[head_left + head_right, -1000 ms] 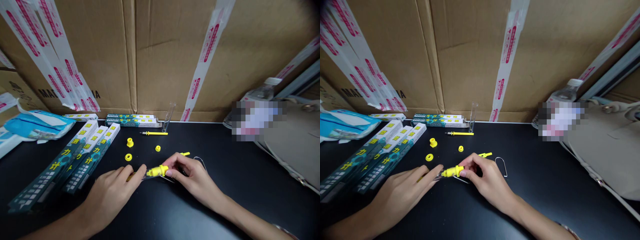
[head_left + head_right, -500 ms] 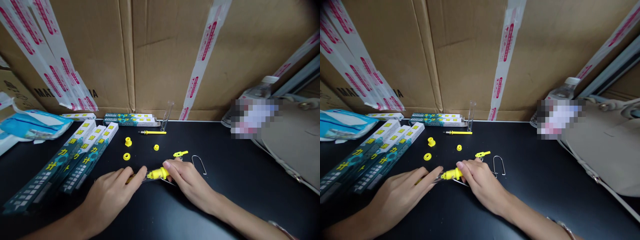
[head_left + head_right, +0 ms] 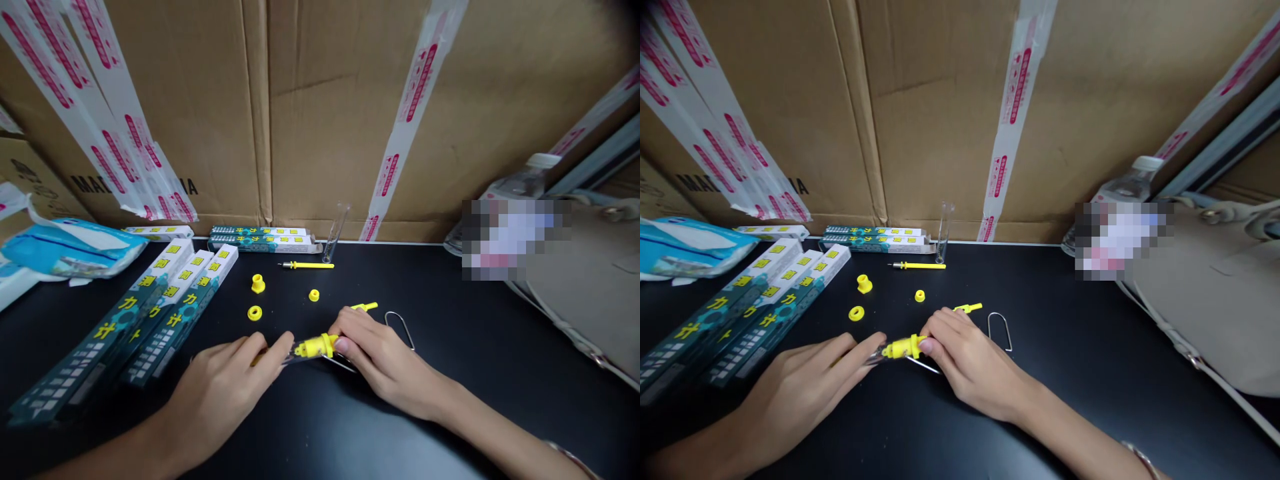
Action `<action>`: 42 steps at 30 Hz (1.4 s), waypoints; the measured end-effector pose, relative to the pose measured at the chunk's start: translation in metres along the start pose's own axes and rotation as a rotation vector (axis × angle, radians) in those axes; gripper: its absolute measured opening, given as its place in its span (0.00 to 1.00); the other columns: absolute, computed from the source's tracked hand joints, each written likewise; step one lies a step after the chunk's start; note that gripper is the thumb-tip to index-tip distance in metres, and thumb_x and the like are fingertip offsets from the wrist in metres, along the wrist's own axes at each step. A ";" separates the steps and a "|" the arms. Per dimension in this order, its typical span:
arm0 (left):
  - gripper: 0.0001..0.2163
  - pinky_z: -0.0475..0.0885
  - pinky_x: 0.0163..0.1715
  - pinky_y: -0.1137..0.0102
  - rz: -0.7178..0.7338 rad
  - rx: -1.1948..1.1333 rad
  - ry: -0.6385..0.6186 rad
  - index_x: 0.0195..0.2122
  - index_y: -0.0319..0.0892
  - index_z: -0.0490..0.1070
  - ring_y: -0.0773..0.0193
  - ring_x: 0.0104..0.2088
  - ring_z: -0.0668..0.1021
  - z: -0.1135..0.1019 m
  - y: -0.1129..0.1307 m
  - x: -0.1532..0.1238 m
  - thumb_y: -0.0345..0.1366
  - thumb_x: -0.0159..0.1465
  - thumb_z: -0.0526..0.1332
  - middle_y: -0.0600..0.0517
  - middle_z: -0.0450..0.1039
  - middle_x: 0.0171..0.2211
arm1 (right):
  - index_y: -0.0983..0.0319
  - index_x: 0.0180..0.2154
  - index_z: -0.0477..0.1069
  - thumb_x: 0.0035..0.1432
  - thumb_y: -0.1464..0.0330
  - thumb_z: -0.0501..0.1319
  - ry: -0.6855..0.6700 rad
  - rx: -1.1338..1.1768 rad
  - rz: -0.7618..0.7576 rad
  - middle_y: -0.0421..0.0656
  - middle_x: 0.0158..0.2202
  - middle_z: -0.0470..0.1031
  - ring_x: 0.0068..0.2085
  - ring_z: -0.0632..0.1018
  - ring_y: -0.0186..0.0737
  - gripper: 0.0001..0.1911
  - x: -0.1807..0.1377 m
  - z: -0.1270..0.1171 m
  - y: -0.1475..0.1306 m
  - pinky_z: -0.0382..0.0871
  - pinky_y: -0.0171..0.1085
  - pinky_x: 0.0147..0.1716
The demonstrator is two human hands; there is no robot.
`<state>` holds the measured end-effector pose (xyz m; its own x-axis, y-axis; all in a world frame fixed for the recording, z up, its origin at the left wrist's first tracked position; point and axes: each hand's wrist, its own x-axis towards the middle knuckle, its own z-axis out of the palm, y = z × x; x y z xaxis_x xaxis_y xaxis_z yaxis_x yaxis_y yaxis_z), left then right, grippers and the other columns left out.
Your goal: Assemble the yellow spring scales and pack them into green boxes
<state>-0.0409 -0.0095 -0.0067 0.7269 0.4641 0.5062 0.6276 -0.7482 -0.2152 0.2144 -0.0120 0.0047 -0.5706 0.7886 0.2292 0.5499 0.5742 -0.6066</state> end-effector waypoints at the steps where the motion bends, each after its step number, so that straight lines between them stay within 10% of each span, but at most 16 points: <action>1: 0.14 0.65 0.20 0.69 -0.002 -0.001 0.004 0.51 0.39 0.67 0.67 0.22 0.79 -0.001 0.000 0.000 0.32 0.76 0.43 0.57 0.72 0.25 | 0.59 0.34 0.60 0.74 0.66 0.43 0.002 0.015 0.013 0.40 0.32 0.65 0.34 0.67 0.39 0.15 0.000 0.002 -0.001 0.62 0.39 0.39; 18: 0.13 0.66 0.26 0.68 -0.046 -0.017 -0.016 0.53 0.42 0.70 0.66 0.22 0.75 -0.003 0.002 0.004 0.36 0.75 0.49 0.58 0.67 0.24 | 0.60 0.36 0.62 0.74 0.67 0.43 0.020 -0.114 -0.066 0.41 0.32 0.67 0.34 0.66 0.41 0.14 -0.002 -0.004 0.000 0.58 0.41 0.36; 28: 0.19 0.67 0.28 0.66 0.006 0.007 -0.044 0.54 0.37 0.67 0.62 0.25 0.77 -0.009 0.004 0.003 0.22 0.72 0.41 0.53 0.72 0.27 | 0.58 0.31 0.52 0.73 0.68 0.40 0.062 0.011 0.055 0.39 0.29 0.62 0.30 0.64 0.39 0.15 -0.005 0.016 -0.010 0.61 0.39 0.34; 34: 0.14 0.66 0.25 0.67 -0.027 0.018 -0.002 0.53 0.38 0.69 0.65 0.23 0.76 -0.005 0.006 0.004 0.28 0.74 0.47 0.56 0.70 0.25 | 0.60 0.39 0.62 0.72 0.69 0.43 0.136 -0.151 -0.003 0.44 0.35 0.69 0.35 0.68 0.43 0.12 -0.003 0.008 -0.012 0.65 0.44 0.37; 42: 0.13 0.66 0.25 0.68 -0.042 0.026 -0.005 0.52 0.40 0.71 0.66 0.22 0.75 -0.003 0.006 0.000 0.31 0.75 0.48 0.57 0.68 0.24 | 0.58 0.49 0.71 0.68 0.69 0.58 0.166 0.202 -0.032 0.42 0.44 0.79 0.44 0.77 0.39 0.09 -0.003 0.000 -0.005 0.67 0.39 0.49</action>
<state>-0.0373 -0.0155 -0.0055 0.7014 0.4968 0.5111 0.6642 -0.7158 -0.2156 0.2133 -0.0175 0.0072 -0.4682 0.8059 0.3625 0.3911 0.5568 -0.7328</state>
